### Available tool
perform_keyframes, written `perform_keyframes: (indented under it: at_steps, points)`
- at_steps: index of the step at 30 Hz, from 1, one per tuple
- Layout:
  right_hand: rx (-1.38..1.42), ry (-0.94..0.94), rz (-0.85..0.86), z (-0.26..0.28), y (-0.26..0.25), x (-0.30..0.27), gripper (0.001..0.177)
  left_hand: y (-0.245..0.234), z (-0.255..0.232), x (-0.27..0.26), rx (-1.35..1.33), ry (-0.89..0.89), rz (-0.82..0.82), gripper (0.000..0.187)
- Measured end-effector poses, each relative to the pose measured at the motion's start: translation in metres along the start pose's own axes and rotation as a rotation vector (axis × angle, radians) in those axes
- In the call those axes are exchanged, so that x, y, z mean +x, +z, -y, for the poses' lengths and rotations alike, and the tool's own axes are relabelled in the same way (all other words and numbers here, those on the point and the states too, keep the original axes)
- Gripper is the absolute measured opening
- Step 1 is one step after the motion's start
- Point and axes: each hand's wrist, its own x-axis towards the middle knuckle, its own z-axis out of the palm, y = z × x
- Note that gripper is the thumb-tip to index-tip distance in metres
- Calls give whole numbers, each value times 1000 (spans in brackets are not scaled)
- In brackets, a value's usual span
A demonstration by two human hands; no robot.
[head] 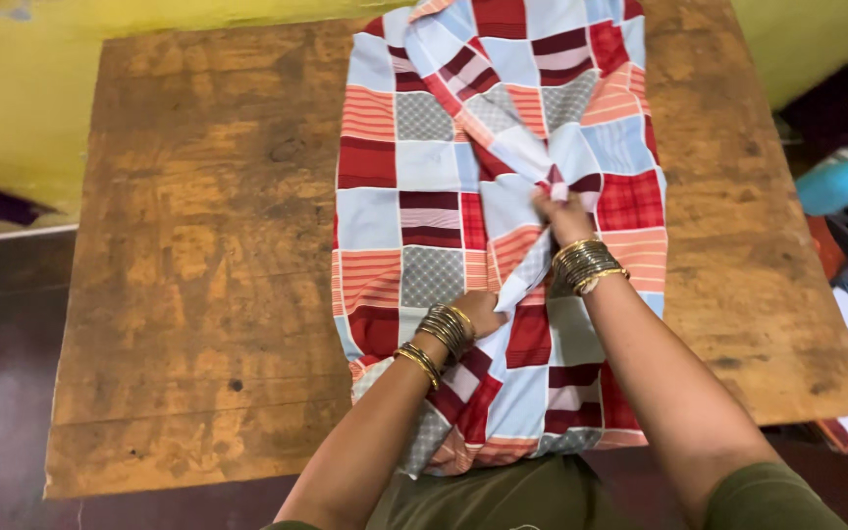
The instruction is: The person scrubs a wooden table surface with a small abrasive pad, then sprays it with a blue spray bottle and wipes it. They then unfold a patterned cloth and spread it over the table as a cover.
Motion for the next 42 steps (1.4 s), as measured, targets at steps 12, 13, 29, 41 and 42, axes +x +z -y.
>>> perform_keyframes:
  at_steps: [12, 13, 29, 41, 42]
  points:
    - [-327, 143, 289, -25, -69, -58, 25, -11, -69, -38, 66, 89, -22, 54]
    - [-289, 93, 217, -35, -80, -51, 27, -10, -69, -43, 121, -9, 53, 57]
    - [-273, 322, 699, 50, -131, -236, 103, 149, -145, -62, 80, -7, -153, 37]
    - [-200, 65, 290, -84, -259, -198, 35, 191, -221, -83, 164, 268, -72, 59]
    - [-185, 163, 254, -88, -268, -196, 33, 202, -222, -79, 133, 309, -73, 60]
